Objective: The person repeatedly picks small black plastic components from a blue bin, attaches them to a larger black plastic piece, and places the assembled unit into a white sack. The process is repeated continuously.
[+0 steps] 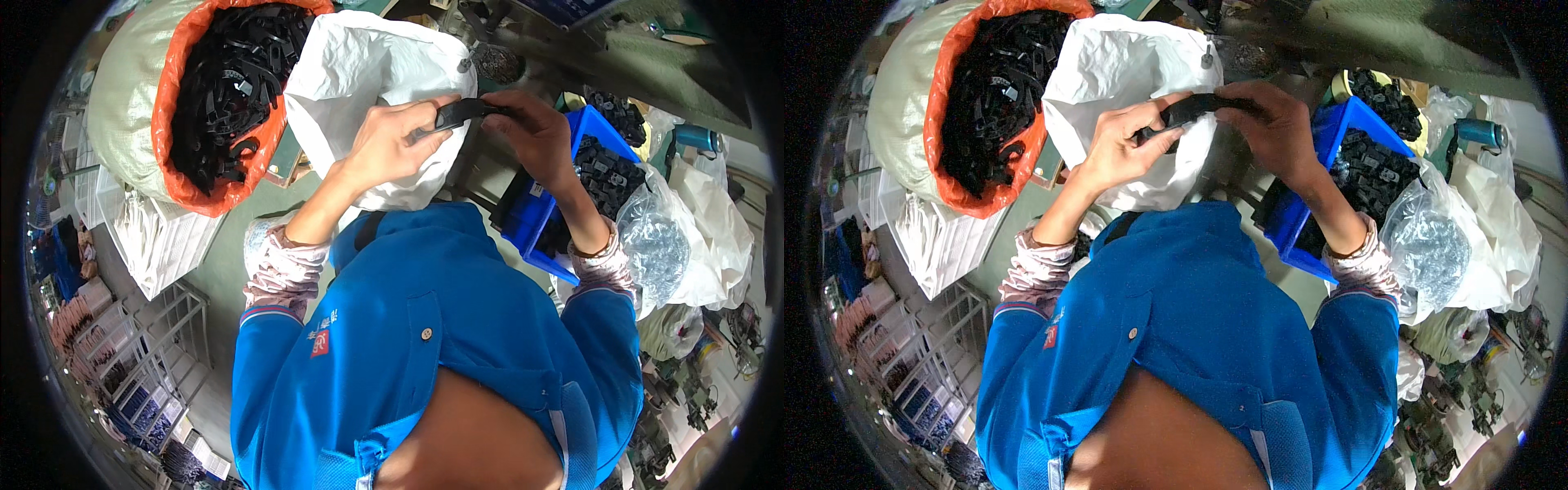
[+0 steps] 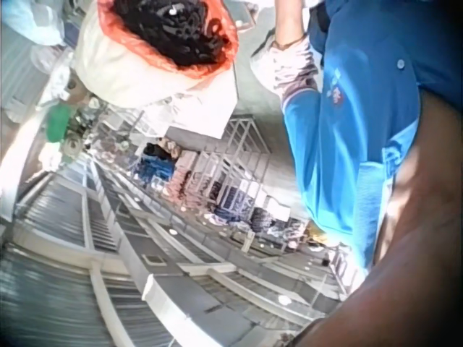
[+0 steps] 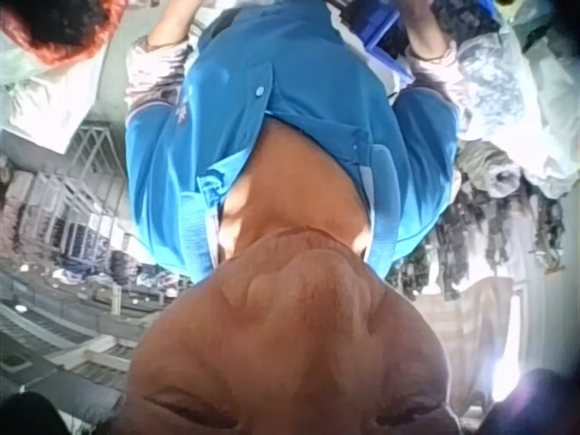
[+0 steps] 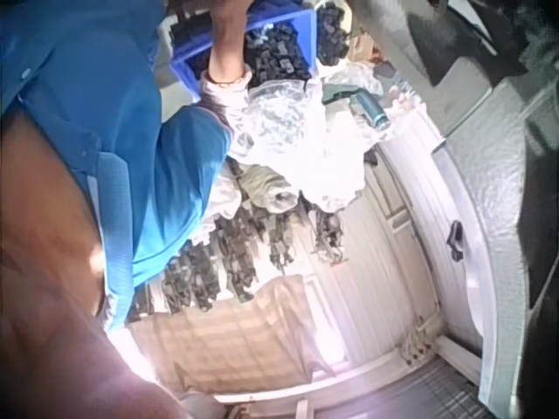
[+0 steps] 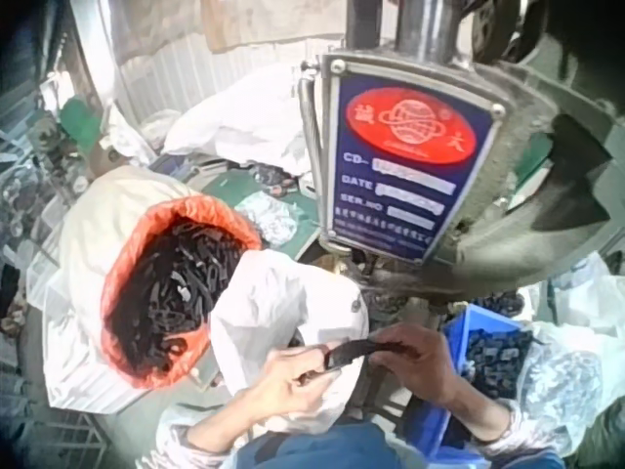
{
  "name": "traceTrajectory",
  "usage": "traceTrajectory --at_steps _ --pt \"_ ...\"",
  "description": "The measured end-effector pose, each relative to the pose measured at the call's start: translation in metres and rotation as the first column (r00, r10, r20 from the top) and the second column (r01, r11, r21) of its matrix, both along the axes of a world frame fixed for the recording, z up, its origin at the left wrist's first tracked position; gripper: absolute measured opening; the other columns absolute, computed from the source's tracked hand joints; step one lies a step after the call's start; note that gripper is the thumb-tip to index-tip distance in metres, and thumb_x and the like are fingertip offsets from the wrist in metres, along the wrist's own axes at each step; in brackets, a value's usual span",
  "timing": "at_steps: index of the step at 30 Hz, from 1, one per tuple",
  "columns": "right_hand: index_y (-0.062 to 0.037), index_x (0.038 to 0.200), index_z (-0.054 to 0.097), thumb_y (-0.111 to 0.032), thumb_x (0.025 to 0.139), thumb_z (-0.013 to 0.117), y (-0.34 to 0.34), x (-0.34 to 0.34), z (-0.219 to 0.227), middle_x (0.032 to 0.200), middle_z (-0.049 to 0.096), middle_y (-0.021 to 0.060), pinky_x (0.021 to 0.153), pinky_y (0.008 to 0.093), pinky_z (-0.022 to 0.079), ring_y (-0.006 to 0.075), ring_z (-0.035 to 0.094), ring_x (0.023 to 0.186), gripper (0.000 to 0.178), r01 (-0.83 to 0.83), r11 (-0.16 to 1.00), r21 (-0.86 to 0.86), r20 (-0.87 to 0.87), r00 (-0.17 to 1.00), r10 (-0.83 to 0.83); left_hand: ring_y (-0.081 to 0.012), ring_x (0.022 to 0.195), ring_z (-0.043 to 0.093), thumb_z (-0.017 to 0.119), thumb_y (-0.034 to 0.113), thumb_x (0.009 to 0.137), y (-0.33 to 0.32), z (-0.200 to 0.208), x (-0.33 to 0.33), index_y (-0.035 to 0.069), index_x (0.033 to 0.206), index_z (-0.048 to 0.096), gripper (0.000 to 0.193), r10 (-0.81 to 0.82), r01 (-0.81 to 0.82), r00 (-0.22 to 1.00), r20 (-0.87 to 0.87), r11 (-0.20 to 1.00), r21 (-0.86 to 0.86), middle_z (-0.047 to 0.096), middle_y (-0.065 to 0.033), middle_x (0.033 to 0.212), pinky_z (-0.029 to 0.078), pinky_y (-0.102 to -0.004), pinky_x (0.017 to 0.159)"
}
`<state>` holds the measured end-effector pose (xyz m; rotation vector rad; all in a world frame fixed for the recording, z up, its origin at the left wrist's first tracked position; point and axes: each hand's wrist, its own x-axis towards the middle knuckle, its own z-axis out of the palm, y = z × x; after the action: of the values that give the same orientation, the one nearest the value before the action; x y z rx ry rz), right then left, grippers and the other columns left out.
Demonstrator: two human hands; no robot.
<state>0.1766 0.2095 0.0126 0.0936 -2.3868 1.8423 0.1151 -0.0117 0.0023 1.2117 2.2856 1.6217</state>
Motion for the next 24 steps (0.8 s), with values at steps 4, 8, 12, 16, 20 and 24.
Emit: traceTrajectory --at_steps 4,8,12,16,20,24 --pt "-0.0015 0.102 0.066 -0.001 0.082 0.067 -0.005 -0.005 0.004 0.093 0.067 0.0079 0.072 0.0243 0.050 0.0101 0.062 0.083 0.020 0.032 0.999 0.001 0.001 0.999 -0.032 -0.0217 0.061 0.062 0.068 0.007 0.077 -0.009 0.002 -0.017 0.001 0.078 0.056 0.013 -0.023 0.023 0.999 -0.044 1.000 -0.001 0.066 -0.0103 0.110 0.048 -0.0282 0.054" --pt "-0.0014 0.102 0.066 0.000 0.081 0.067 -0.004 -0.007 0.009 0.091 0.067 0.0079 0.071 0.0245 0.050 0.0102 0.061 0.081 0.021 0.070 0.993 -0.099 0.040 0.997 -0.066 -0.0266 0.061 0.061 0.067 0.007 0.076 -0.015 0.002 -0.030 0.001 0.081 0.060 0.011 -0.056 0.056 0.998 0.006 0.998 -0.043 0.066 -0.0070 0.110 0.049 -0.0290 0.055" --pt "-0.0015 0.100 0.067 0.001 0.078 0.069 -0.010 -0.015 0.002 0.089 0.067 0.0091 0.071 0.0266 0.051 0.0123 0.062 0.081 0.022 0.065 0.996 0.055 -0.031 0.998 -0.063 -0.0220 0.062 0.063 0.069 0.003 0.073 -0.009 -0.002 -0.038 -0.001 0.080 0.062 0.011 -0.125 0.122 0.989 -0.081 0.992 -0.042 0.068 -0.0151 0.100 0.048 -0.0293 0.056" --pt "-0.0014 0.097 0.067 0.002 0.076 0.070 -0.011 -0.021 -0.012 0.086 0.067 0.0098 0.071 0.0280 0.051 0.0156 0.064 0.079 0.022 0.087 0.990 0.110 -0.143 0.987 -0.071 -0.0238 0.062 0.062 0.068 0.003 0.073 -0.006 -0.003 -0.051 -0.001 0.100 0.066 0.027 -0.167 0.157 0.979 -0.120 0.983 -0.093 0.067 -0.0155 0.092 0.049 -0.0302 0.057" --pt "-0.0021 0.097 0.068 0.002 0.075 0.070 -0.014 -0.029 -0.009 0.087 0.067 0.0102 0.071 0.0281 0.051 0.0168 0.064 0.078 0.023 0.169 0.962 0.215 -0.252 0.961 -0.113 -0.0274 0.061 0.061 0.068 0.004 0.072 0.000 0.003 -0.070 -0.001 0.107 0.065 0.035 -0.223 0.202 0.952 -0.210 0.972 -0.119 0.067 -0.0156 0.088 0.048 -0.0318 0.057" --pt "0.0027 0.098 0.066 0.006 0.077 0.068 -0.017 -0.034 -0.001 0.091 0.067 0.0100 0.076 0.0267 0.052 0.0146 0.064 0.084 0.022 0.233 0.951 0.204 -0.218 0.958 -0.188 -0.0332 0.063 0.058 0.068 0.005 0.073 0.011 0.016 -0.096 -0.001 0.085 0.062 0.015 -0.276 0.260 0.900 -0.337 0.961 -0.093 0.066 -0.0153 0.094 0.047 -0.0345 0.056"
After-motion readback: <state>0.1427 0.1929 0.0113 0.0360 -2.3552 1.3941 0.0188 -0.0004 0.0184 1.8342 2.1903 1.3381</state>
